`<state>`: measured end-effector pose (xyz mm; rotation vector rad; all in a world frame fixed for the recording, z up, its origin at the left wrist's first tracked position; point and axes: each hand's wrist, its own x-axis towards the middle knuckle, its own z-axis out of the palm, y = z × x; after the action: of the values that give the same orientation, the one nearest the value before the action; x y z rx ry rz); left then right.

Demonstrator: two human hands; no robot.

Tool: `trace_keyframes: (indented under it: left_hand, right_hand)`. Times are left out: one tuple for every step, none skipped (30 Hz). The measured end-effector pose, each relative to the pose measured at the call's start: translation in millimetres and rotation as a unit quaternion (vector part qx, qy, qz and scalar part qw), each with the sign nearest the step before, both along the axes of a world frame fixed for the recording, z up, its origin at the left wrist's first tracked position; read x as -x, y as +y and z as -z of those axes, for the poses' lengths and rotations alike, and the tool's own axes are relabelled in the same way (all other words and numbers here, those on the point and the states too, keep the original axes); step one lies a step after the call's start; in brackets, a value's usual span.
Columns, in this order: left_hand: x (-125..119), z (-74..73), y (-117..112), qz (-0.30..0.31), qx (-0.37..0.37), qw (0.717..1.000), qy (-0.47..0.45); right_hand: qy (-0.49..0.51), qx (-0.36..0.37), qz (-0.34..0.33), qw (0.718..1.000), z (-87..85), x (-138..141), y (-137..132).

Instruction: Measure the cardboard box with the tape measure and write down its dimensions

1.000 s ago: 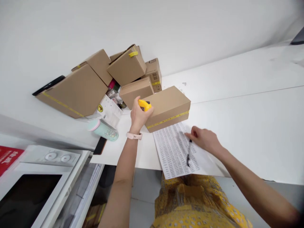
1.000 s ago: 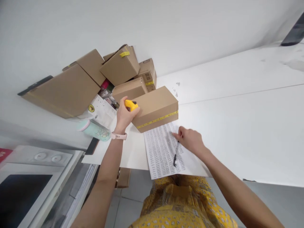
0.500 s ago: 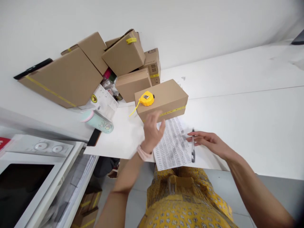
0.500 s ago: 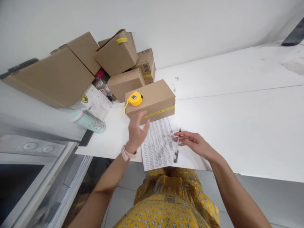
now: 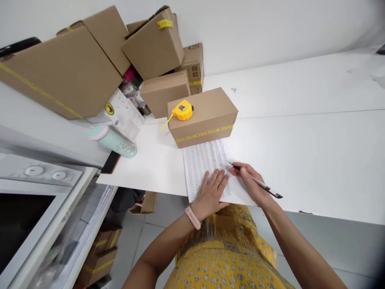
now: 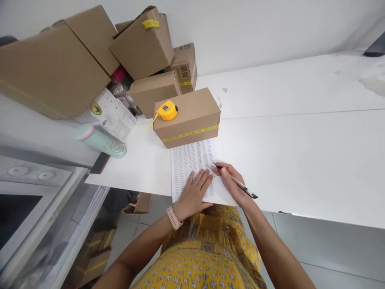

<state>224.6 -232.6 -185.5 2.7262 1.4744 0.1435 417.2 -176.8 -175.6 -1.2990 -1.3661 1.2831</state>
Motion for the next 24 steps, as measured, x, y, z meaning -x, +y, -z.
trace_keyframes:
  left_hand:
    - [2.4, 1.8, -0.6, 0.005, -0.008, 1.0, -0.006]
    - [4.3, 3.7, -1.8, 0.012, -0.015, 1.0, -0.012]
    - [5.5, 5.5, -3.2, 0.018, -0.021, 0.999, -0.019]
    - [6.2, 7.1, -4.7, 0.023, -0.027, 0.999, -0.025]
    - [6.4, 8.2, -6.0, 0.026, -0.03, 0.999, -0.03]
    - [6.2, 8.9, -7.0, 0.027, -0.032, 0.999, -0.034]
    - [5.9, 9.2, -7.6, 0.026, -0.033, 0.998, -0.038]
    - [5.5, 9.3, -7.9, 0.025, -0.033, 0.998, -0.041]
    - [5.1, 9.1, -7.9, 0.023, -0.033, 0.998, -0.044]
    - [4.8, 8.9, -7.7, 0.023, -0.033, 0.998, -0.046]
    - [4.7, 8.7, -7.5, 0.024, -0.033, 0.998, -0.048]
    - [4.7, 8.5, -7.3, 0.024, -0.033, 0.998, -0.05]
    - [4.7, 8.4, -7.2, 0.023, -0.032, 0.998, -0.052]
    - [4.8, 8.2, -7.1, 0.023, -0.03, 0.998, -0.054]
    - [5.0, 8.1, -7.0, 0.022, -0.027, 0.998, -0.056]
    - [5.0, 7.8, -6.9, 0.022, -0.024, 0.998, -0.058]
    - [5.0, 7.5, -6.9, 0.022, -0.02, 0.998, -0.059]
    - [5.0, 7.1, -6.8, 0.021, -0.017, 0.998, -0.061]
    - [4.9, 6.6, -6.7, 0.021, -0.015, 0.998, -0.062]
    - [4.8, 6.1, -6.6, 0.02, -0.014, 0.998, -0.063]
    - [4.6, 5.7, -6.5, 0.02, -0.014, 0.998, -0.064]
    - [4.5, 5.3, -6.4, 0.02, -0.014, 0.998, -0.065]
    - [4.3, 4.9, -6.3, 0.02, -0.015, 0.998, -0.065]
    - [4.2, 4.7, -6.3, 0.021, -0.016, 0.998, -0.064]
  right_hand:
    - [-0.003, 0.014, 0.005, 1.0, -0.3, 2.8, 0.3]
    - [-0.001, 0.026, 0.011, 1.0, -1.3, 4.8, 0.5]
    - [0.001, 0.028, 0.017, 0.999, -2.6, 6.1, 0.6]
    - [-0.005, 0.02, 0.018, 1.0, -3.9, 6.8, 0.7]
    - [-0.008, 0.008, 0.017, 1.0, -4.9, 7.1, 0.7]
    - [-0.008, -0.004, 0.016, 1.0, -5.2, 7.0, 0.6]
    - [-0.006, -0.014, 0.014, 1.0, -4.9, 6.8, 0.5]
    - [-0.004, -0.019, 0.012, 1.0, -3.8, 6.4, 0.4]
    - [-0.004, -0.021, 0.012, 1.0, -2.0, 5.9, 0.1]
    - [-0.005, -0.02, 0.012, 1.0, 0.2, 5.4, -0.4]
    - [-0.006, -0.017, 0.014, 1.0, 2.5, 5.0, -1.1]
    - [-0.008, -0.014, 0.02, 1.0, 4.7, 4.5, -1.9]
    - [-0.011, -0.01, 0.026, 1.0, 6.3, 4.2, -2.9]
    - [-0.015, -0.009, 0.03, 0.999, 7.2, 3.9, -3.8]
    - [-0.02, -0.011, 0.028, 0.999, 7.4, 3.8, -4.5]
    - [-0.026, -0.017, 0.021, 0.999, 7.1, 3.7, -5.0]
    - [-0.031, -0.028, 0.01, 0.999, 6.4, 3.8, -5.2]
    - [-0.034, -0.041, -0.004, 0.999, 5.7, 4.0, -5.1]
    - [-0.037, -0.053, -0.016, 0.998, 5.3, 4.3, -4.8]
    - [-0.041, -0.059, -0.022, 0.997, 5.1, 4.6, -4.4]
    - [-0.045, -0.06, -0.022, 0.997, 5.4, 4.9, -4.1]
    - [-0.05, -0.056, -0.015, 0.997, 6.0, 5.2, -3.9]
    - [-0.053, -0.051, -0.006, 0.997, 6.8, 5.5, -3.9]
    - [-0.054, -0.045, 0.003, 0.997, 7.6, 5.7, -4.2]
